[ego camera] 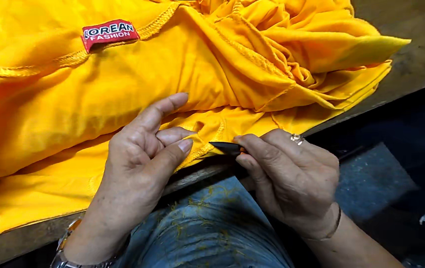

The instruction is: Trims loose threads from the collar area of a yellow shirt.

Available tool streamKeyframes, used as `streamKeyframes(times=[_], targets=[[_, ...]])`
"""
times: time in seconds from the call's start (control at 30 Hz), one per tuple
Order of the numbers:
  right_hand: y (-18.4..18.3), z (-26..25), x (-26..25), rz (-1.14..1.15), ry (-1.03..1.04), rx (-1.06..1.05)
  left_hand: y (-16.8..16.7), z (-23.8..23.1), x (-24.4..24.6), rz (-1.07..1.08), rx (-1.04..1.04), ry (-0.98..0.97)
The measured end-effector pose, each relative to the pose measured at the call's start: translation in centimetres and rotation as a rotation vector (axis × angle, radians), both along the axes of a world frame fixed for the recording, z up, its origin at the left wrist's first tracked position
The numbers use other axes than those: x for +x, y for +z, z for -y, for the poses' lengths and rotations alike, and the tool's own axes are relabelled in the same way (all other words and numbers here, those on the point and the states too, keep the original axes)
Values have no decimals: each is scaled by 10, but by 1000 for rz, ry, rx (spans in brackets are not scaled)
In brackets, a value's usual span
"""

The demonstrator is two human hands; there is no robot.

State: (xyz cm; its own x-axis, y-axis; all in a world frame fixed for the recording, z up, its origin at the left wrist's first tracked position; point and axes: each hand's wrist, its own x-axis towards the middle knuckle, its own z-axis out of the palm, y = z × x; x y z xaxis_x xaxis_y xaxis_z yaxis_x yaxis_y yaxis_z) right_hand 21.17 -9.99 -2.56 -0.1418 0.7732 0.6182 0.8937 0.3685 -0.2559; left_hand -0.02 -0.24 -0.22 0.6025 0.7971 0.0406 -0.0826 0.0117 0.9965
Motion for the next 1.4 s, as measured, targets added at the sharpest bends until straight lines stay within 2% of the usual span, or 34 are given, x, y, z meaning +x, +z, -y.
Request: streamKeyframes(times=[0.07, 0.17, 0.23, 0.43, 0.6, 0.83, 0.97, 1.03, 1.17, 1.2, 1.27, 1.33, 1.4], targets=[[3, 0, 3, -124, 68, -47, 0, 1, -1, -4, -2, 1], [9, -3, 5, -441, 153, -126, 1, 1, -1, 11, -15, -9], [13, -6, 1, -539, 178, -150, 2, 2, -2, 14, 3, -19], [21, -5, -6, -255, 142, -86, 6, 4, -4, -4, 40, 4], [23, -11, -8, -381, 143, -166, 9, 5, 0, -38, 108, -23], [27, -19, 2, -910, 206, -427, 13, -7, -18, -213, 306, -17], [26, -19, 2, -1108, 164, -546, 10, -8, -35, -220, 257, 8], [23, -19, -1, -1054, 141, -526, 9, -6, -39, -182, 200, 6], [29, -11, -9, -532, -8, -276, 5, -2, -40, -111, 96, 20], [33, -8, -11, -479, 12, -232, 5, -1, -39, -107, 90, 20], [34, -1, -17, -533, 130, -193, 5, 0, -38, -105, 97, 24], [28, 4, -24, -563, 223, -247, 6, 1, -36, -103, 102, 34], [20, 1, -31, -543, 244, -277, 7, 1, -36, -102, 98, 35]])
